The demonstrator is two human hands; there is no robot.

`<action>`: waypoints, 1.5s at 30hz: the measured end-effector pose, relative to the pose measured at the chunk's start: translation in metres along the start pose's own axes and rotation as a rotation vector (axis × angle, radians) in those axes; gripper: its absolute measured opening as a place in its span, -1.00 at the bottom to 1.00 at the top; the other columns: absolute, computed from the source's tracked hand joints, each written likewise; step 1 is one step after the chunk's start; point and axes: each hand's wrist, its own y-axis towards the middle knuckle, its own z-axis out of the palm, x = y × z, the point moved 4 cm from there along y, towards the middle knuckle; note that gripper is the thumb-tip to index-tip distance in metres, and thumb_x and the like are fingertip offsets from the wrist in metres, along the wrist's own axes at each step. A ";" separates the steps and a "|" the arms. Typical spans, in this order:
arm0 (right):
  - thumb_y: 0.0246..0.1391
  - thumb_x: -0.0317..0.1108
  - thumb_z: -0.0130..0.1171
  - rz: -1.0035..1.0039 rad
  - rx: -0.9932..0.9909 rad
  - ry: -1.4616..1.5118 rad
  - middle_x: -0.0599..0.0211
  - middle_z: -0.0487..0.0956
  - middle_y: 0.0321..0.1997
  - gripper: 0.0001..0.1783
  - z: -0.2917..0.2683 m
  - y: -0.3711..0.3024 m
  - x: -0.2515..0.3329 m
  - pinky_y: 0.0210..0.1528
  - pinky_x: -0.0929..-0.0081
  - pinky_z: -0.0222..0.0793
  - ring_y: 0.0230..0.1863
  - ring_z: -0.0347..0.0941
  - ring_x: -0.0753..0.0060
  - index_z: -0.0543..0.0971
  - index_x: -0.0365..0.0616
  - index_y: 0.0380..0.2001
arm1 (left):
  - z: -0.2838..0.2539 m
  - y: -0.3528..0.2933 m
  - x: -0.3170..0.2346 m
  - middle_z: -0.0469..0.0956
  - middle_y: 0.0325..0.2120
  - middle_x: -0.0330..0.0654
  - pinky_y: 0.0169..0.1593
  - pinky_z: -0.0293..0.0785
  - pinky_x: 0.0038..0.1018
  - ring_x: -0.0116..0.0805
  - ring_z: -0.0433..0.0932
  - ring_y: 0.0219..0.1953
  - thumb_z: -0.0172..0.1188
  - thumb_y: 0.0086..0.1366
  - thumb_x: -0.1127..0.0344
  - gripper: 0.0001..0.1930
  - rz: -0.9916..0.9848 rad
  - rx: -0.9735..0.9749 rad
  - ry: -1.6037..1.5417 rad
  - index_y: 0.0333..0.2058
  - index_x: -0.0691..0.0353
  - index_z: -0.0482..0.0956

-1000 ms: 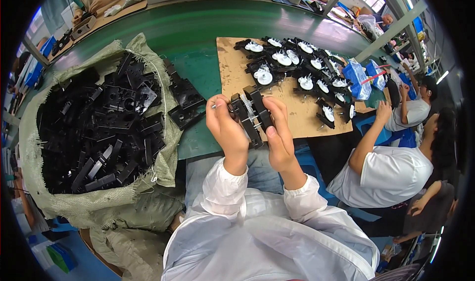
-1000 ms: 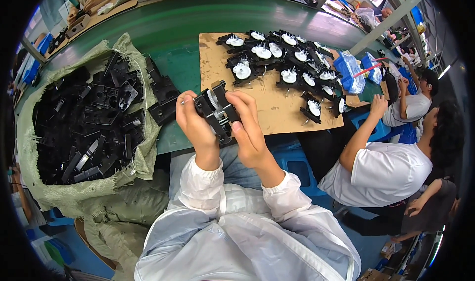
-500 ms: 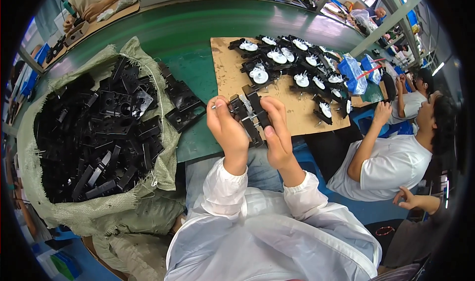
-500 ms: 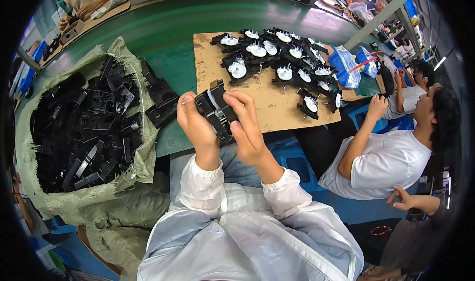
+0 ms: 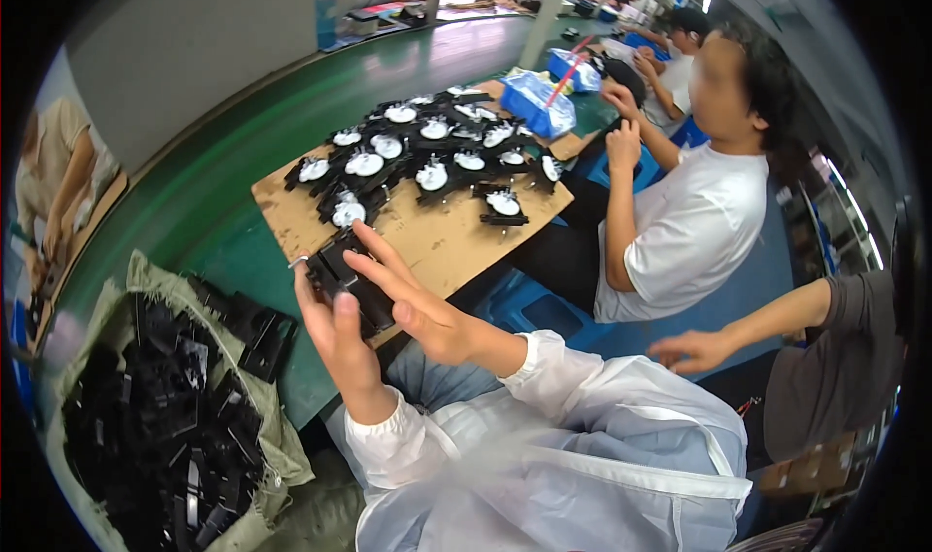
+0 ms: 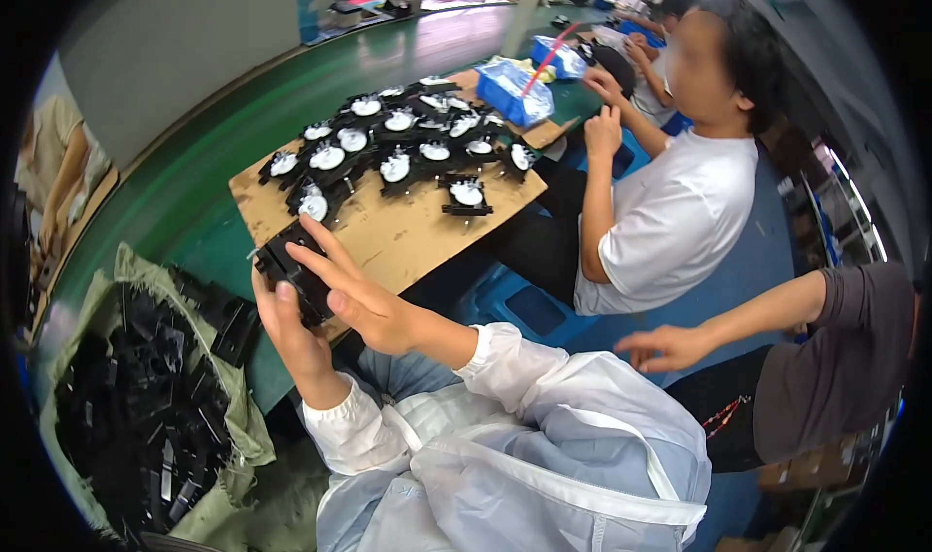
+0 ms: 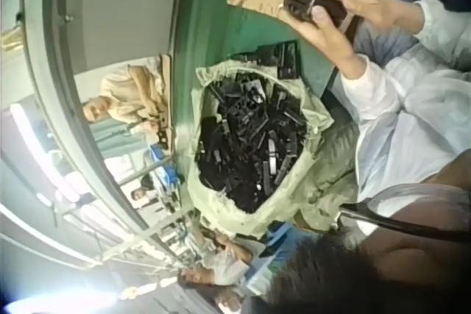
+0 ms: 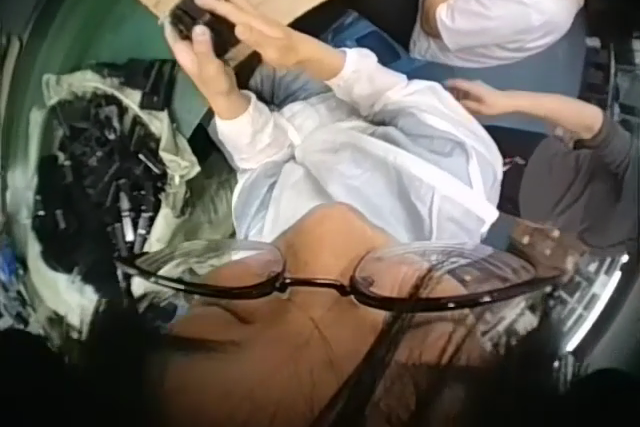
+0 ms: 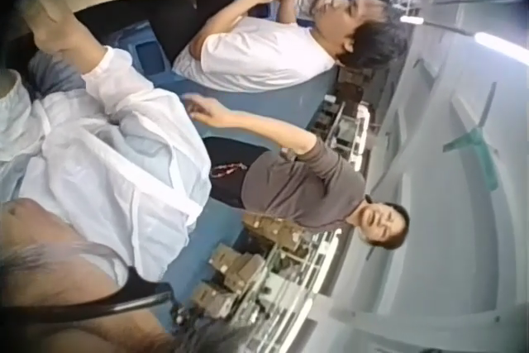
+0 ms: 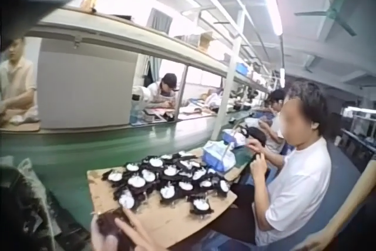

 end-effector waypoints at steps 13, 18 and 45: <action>0.39 -0.06 -0.29 0.300 -0.357 0.123 0.06 0.39 0.19 -0.45 -0.056 -0.006 0.000 0.21 0.34 0.22 0.11 0.35 0.26 0.35 -0.27 0.18 | 0.024 -0.015 -0.013 0.61 -0.25 -0.05 -0.14 0.48 -0.53 -0.28 0.59 -0.30 0.31 0.10 0.50 -0.55 -0.032 0.313 0.381 0.00 0.40 0.45; 0.38 -0.10 -0.31 0.329 -0.497 0.031 0.25 0.56 -0.25 -0.54 -0.074 0.000 0.009 -0.14 0.56 0.33 -0.30 0.40 0.48 0.48 -0.25 -0.14 | 0.056 -0.033 -0.015 0.60 -0.21 -0.02 -0.09 0.48 -0.48 -0.24 0.58 -0.24 0.27 0.10 0.51 -0.56 -0.029 0.421 0.614 -0.01 0.43 0.47; 0.30 0.19 -0.28 0.222 0.296 -1.136 -0.19 0.50 0.16 -0.29 0.093 0.316 -0.224 0.18 -0.03 0.35 0.06 0.45 -0.39 0.57 -0.19 0.05 | -0.082 0.020 -0.049 0.47 -0.06 -0.09 -0.03 0.42 -0.26 -0.03 0.46 -0.12 0.29 0.10 0.35 -0.57 0.171 -0.366 1.437 -0.01 0.23 0.52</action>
